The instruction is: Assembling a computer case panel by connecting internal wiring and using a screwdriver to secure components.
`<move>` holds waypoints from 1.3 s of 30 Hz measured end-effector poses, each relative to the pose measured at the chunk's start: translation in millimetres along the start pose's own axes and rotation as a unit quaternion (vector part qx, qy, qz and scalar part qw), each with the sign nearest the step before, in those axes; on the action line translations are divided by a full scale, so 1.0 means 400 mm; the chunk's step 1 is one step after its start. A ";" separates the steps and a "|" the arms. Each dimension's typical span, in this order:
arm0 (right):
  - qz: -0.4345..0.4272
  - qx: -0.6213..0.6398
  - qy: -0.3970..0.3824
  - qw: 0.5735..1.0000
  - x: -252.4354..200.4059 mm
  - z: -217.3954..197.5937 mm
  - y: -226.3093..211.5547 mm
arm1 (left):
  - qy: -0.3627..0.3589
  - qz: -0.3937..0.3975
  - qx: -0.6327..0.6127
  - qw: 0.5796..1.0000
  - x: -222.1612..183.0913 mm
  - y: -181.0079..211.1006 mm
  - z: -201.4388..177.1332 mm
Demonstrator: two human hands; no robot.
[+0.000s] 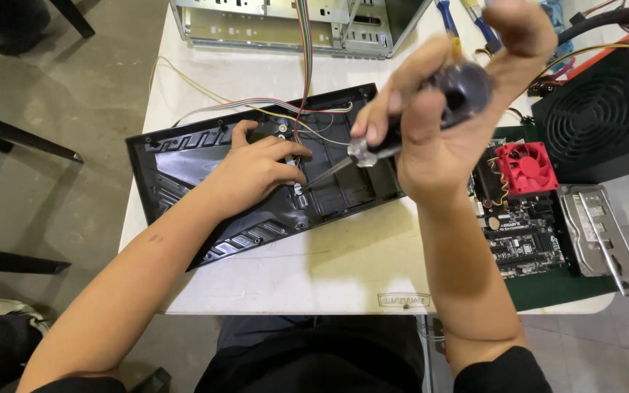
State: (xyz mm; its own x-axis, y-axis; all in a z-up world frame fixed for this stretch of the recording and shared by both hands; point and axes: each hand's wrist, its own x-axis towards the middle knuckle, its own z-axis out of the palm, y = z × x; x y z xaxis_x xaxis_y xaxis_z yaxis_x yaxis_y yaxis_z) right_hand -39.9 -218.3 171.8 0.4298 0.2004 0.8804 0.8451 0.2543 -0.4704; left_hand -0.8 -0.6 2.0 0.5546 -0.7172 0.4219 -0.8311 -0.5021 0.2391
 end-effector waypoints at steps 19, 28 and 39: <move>0.158 -0.082 -0.053 0.983 0.043 0.086 -0.093 | 0.004 -0.004 0.012 1.000 -0.006 -0.015 0.016; 0.100 0.076 0.011 0.992 0.043 0.100 0.056 | 0.001 -0.001 0.006 1.000 -0.003 -0.019 0.021; 0.093 0.137 -0.166 0.972 0.083 0.048 0.056 | 0.018 0.006 0.024 1.000 -0.012 -0.030 0.042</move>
State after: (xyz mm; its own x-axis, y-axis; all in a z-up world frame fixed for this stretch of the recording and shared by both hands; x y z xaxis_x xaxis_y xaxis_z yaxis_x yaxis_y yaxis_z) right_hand -12.9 -187.9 189.4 0.4025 0.5498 0.7319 0.6260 0.4181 -0.6583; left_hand 6.9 0.6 -17.7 0.5426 -0.7057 0.4556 -0.8340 -0.5172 0.1922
